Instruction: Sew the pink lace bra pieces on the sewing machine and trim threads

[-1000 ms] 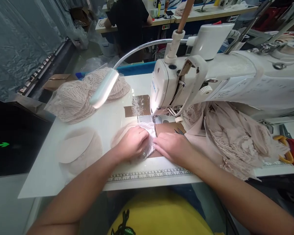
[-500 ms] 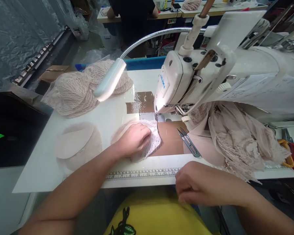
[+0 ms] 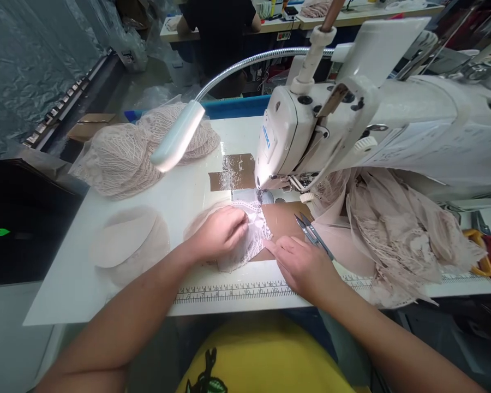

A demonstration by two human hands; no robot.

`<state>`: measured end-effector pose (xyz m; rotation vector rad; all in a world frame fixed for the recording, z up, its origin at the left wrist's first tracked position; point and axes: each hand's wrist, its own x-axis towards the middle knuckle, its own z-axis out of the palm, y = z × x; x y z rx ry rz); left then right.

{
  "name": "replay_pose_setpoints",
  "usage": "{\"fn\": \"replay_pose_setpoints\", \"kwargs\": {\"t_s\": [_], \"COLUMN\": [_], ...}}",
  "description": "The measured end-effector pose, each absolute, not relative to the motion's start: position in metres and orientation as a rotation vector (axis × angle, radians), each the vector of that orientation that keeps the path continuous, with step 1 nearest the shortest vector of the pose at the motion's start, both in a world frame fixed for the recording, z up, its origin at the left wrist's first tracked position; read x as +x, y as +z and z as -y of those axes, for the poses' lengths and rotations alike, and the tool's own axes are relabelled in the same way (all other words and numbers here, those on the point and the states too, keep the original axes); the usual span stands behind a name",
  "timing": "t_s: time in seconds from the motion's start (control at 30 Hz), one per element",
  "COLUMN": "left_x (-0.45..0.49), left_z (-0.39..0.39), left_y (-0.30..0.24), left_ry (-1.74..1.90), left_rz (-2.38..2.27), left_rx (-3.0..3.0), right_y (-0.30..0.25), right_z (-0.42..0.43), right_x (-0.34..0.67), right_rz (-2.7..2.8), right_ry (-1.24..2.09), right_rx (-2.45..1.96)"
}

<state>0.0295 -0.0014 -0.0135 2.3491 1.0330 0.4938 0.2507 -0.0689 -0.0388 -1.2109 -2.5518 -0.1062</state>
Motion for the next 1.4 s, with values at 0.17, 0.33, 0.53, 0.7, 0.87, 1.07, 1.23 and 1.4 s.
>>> {"fn": "replay_pose_setpoints", "kwargs": {"t_s": [0.17, 0.33, 0.53, 0.7, 0.87, 1.07, 1.23, 1.4], "left_x": [0.029, 0.035, 0.044, 0.045, 0.046, 0.047, 0.048, 0.046], "left_z": [0.002, 0.010, 0.020, 0.020, 0.023, 0.023, 0.024, 0.022], "left_y": [-0.012, -0.016, -0.018, -0.019, -0.020, -0.019, -0.020, -0.019], "left_ry": [0.487, 0.432, 0.351, 0.336, 0.334, 0.337, 0.332, 0.383], "left_rz": [-0.958, -0.800, -0.865, -0.867, -0.883, -0.910, -0.898, -0.856], "left_rx": [2.407, 2.673, 2.807, 2.934, 2.980, 2.980, 2.967, 2.883], "right_y": [-0.041, -0.044, -0.044, -0.044, -0.042, -0.042, -0.042, -0.041], "right_z": [0.072, 0.072, 0.072, 0.072, 0.072, 0.071, 0.067, 0.061], "right_x": [0.250, 0.250, 0.250, 0.250, 0.252, 0.260, 0.261, 0.256], "right_rz": [2.500, 2.468, 2.448, 2.439, 2.443, 2.393, 2.422, 2.490], "right_ry": [-0.118, -0.113, -0.101, -0.083, -0.038, -0.010, 0.004, -0.025], "right_rx": [-1.228, -1.206, -1.194, -1.180, -1.174, -1.186, -1.323, -1.349]}}
